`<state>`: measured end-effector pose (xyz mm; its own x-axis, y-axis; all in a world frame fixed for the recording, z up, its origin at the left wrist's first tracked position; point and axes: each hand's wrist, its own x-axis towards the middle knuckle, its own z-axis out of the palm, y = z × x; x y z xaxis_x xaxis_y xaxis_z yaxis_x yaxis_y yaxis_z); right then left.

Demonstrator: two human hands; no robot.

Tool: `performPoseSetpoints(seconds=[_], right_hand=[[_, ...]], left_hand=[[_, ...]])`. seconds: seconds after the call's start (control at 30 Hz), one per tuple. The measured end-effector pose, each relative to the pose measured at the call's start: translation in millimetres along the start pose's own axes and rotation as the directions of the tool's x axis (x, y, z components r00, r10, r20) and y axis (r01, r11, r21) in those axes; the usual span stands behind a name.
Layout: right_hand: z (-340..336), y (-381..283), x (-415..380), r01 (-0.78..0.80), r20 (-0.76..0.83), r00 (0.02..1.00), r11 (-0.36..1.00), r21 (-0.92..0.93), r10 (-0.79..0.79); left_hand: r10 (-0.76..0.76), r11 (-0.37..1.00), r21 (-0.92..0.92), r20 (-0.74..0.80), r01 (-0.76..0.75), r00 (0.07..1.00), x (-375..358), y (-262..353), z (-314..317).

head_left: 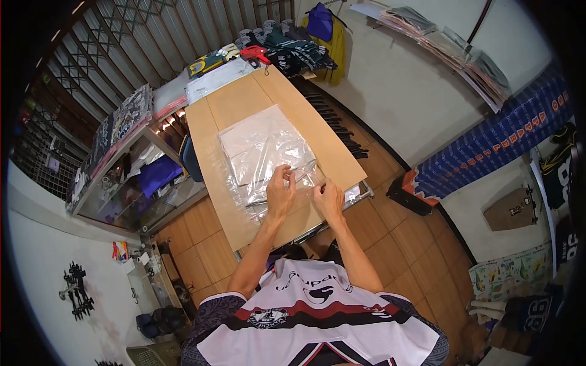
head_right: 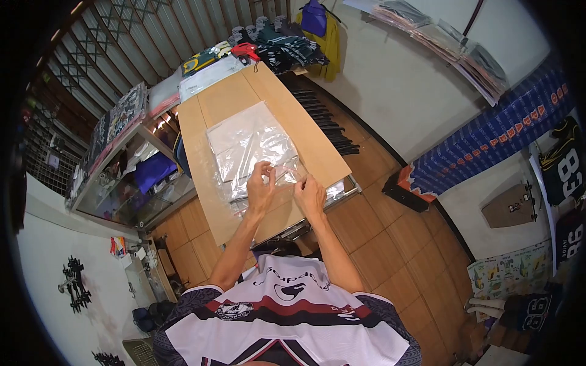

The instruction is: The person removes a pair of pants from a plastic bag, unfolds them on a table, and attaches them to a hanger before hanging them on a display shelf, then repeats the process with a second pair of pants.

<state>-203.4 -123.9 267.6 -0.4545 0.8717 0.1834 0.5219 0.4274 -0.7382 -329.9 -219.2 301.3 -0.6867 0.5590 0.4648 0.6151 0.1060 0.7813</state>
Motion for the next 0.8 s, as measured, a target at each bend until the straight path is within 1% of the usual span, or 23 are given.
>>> performPoseSetpoints(seconds=[0.07, 0.17, 0.27, 0.37, 0.47, 0.57, 0.6, 0.67, 0.77, 0.8], right_hand=[[1.6, -1.5, 0.0, -0.008, -0.006, 1.000, 1.000, -0.016, 0.007], [-6.7, -20.5, -3.5, -0.047, 0.070, 0.996, 0.998, -0.038, 0.050], [7.9, -16.8, -9.2, 0.018, 0.075, 0.997, 1.000, -0.024, -0.016], [7.3, -30.5, -20.6, 0.090, 0.097, 0.992, 0.994, -0.059, -0.084], [18.4, -27.2, -26.0, 0.108, 0.071, 0.992, 0.992, -0.065, -0.104], [25.9, -19.0, -25.1, 0.104, 0.053, 0.993, 0.993, -0.050, -0.102], [26.7, -18.1, -25.5, 0.114, 0.042, 0.993, 0.992, -0.048, -0.112], [27.5, -17.0, -26.9, 0.134, 0.022, 0.991, 0.990, -0.046, -0.133], [26.1, -19.9, -27.9, 0.130, 0.022, 0.991, 0.991, -0.020, -0.129], [23.8, -22.7, -28.0, 0.125, 0.038, 0.991, 0.992, -0.018, -0.125]], left_hand=[[-0.010, 1.000, -0.006, 0.041, 0.010, 0.999, 2.4, -0.9, -7.6], [0.014, 0.999, 0.033, 0.143, -0.019, 0.990, -16.1, -9.9, -13.1], [-0.001, 0.994, 0.110, 0.224, -0.024, 0.975, -37.7, -23.1, -21.0], [-0.038, 0.991, 0.135, 0.205, 0.010, 0.978, -49.3, -27.9, -31.7], [-0.124, 0.992, 0.061, 0.184, 0.115, 0.975, -41.7, -18.3, -44.5], [-0.023, 0.996, 0.088, 0.003, 0.023, 1.000, -18.7, -23.1, -55.9], [0.019, 0.994, 0.110, -0.044, -0.014, 0.999, -8.0, -14.3, -64.7], [-0.015, 0.996, 0.087, -0.085, 0.023, 0.996, 4.0, -2.4, -74.9], [-0.005, 0.997, 0.079, -0.016, 0.006, 1.000, -6.3, -10.5, -77.1], [-0.012, 0.995, 0.102, 0.023, 0.010, 1.000, -13.2, -12.5, -78.1]])
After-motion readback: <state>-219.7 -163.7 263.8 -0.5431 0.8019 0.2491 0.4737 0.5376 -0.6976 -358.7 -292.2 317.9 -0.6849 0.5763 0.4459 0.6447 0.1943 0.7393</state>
